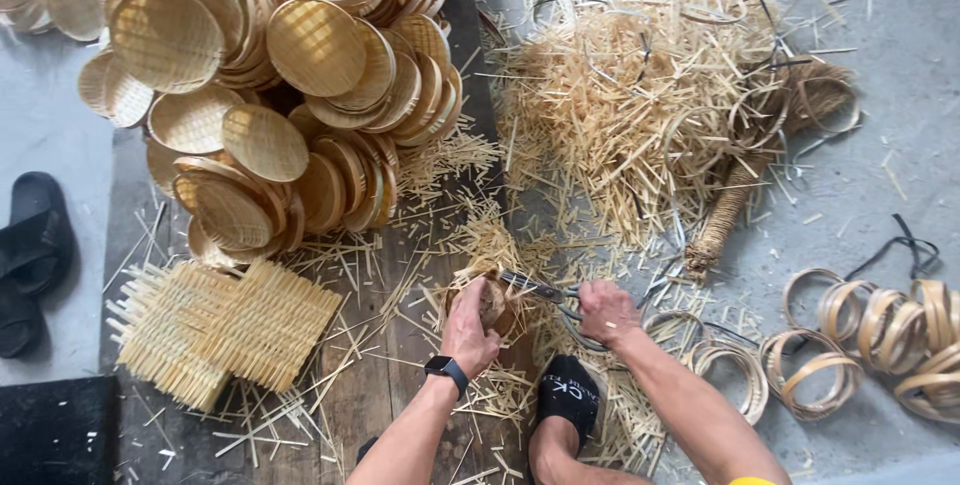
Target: The person sits on the floor of a workshop assembling round woven bamboo basket lids. They trim bamboo strips with scissors, fit and press the woven bamboo disc onto a round wooden base, bend a bamboo rim ring around the edge, and place the finished basket onto a growing stack of completed baskets.
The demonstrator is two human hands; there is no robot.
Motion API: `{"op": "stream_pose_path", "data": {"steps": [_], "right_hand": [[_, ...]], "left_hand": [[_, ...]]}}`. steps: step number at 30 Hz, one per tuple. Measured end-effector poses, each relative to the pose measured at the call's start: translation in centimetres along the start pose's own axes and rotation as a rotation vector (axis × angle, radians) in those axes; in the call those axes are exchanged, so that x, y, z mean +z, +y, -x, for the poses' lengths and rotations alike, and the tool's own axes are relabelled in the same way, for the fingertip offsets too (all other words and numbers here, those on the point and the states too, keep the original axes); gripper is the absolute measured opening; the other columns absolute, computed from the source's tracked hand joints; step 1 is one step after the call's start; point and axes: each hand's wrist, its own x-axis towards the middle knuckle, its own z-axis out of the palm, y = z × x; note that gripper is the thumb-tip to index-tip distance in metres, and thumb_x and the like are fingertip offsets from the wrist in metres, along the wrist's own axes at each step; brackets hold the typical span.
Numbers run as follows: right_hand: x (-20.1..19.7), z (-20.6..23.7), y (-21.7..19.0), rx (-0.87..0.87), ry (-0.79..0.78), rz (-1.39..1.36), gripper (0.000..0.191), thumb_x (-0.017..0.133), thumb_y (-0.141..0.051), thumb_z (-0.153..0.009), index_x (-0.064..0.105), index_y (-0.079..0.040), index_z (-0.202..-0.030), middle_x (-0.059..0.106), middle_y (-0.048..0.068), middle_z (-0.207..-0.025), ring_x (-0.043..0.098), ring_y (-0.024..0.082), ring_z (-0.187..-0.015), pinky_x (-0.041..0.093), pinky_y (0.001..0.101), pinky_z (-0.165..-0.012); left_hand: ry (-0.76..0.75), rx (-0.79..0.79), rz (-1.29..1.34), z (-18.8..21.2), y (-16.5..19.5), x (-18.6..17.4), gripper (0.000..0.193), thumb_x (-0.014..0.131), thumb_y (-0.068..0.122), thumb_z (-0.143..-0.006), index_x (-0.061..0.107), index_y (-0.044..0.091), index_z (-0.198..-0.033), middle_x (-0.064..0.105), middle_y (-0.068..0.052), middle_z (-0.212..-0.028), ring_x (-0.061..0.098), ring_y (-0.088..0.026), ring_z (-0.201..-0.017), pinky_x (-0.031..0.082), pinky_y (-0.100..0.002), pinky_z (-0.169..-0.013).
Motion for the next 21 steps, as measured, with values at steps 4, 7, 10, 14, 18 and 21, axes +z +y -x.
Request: {"op": "stream_pose_path", "data": {"steps": [4, 7, 10, 14, 18, 21], "right_hand": [[-0.3, -0.5, 0.0, -0.083, 0.132, 0.041, 0.042, 0.068, -0.040, -0.079, 0.058, -0.003, -0.097, 0.059, 0.015, -0.090, 0.060, 0.029, -0.085, 0.054, 0.0417, -0.077], [-0.4, -1.0, -0.6, -0.046, 0.102, 0.068, 0.036, 0.069, -0.030, -0.073, 0.059, -0.002, -0.093, 0.060, 0.014, -0.085, 0.062, 0.027, -0.081, 0.054, 0.0392, -0.074], [-0.4, -1.1, -0.7, -0.024, 0.017, 0.103, 0.019, 0.060, -0.020, -0.085, 0.059, -0.006, -0.097, 0.061, 0.013, -0.090, 0.063, 0.023, -0.086, 0.054, 0.0356, -0.078], [-0.7, -0.8, -0.4, -0.054, 0.059, 0.053, 0.027, 0.062, -0.027, -0.083, 0.058, -0.004, -0.095, 0.059, 0.015, -0.094, 0.062, 0.026, -0.089, 0.054, 0.0377, -0.079], [-0.6, -0.7, -0.9, -0.114, 0.325, 0.046, 0.039, 0.070, -0.033, -0.067, 0.060, -0.002, -0.088, 0.062, 0.017, -0.082, 0.064, 0.031, -0.079, 0.056, 0.0424, -0.068], [0.2, -1.0, -1.2, -0.039, 0.110, 0.073, 0.017, 0.065, -0.016, -0.079, 0.060, -0.005, -0.091, 0.064, 0.015, -0.087, 0.066, 0.026, -0.082, 0.057, 0.0389, -0.073]], "left_hand": [[-0.051, -0.096, 0.119, -0.9, 0.4, -0.3, 0.078, 0.066, -0.003, -0.069, 0.049, 0.003, -0.144, 0.061, -0.020, -0.133, 0.054, -0.034, -0.130, 0.042, -0.041, -0.115], [-0.086, 0.020, 0.107, -1.3, 0.1, -0.4, 0.077, 0.066, -0.006, -0.066, 0.050, 0.002, -0.142, 0.060, -0.020, -0.134, 0.049, -0.036, -0.131, 0.041, -0.043, -0.114], [-0.080, 0.059, -0.041, -0.9, -0.5, -0.4, 0.078, 0.064, -0.010, -0.064, 0.057, 0.008, -0.139, 0.055, -0.021, -0.134, 0.046, -0.039, -0.129, 0.041, -0.047, -0.112], [-0.061, -0.029, -0.048, -0.3, -1.0, 0.1, 0.074, 0.063, -0.008, -0.071, 0.063, 0.023, -0.138, 0.054, -0.016, -0.131, 0.047, -0.040, -0.124, 0.043, -0.046, -0.109], [-0.096, 0.045, -0.036, -0.8, -1.3, -0.2, 0.080, 0.060, -0.013, -0.065, 0.064, 0.021, -0.138, 0.052, -0.018, -0.134, 0.046, -0.040, -0.124, 0.044, -0.046, -0.109], [-0.036, 0.039, -0.076, -0.9, -1.1, -0.8, 0.074, 0.062, -0.013, -0.065, 0.070, 0.023, -0.129, 0.046, -0.023, -0.139, 0.044, -0.042, -0.126, 0.043, -0.048, -0.108]]}}
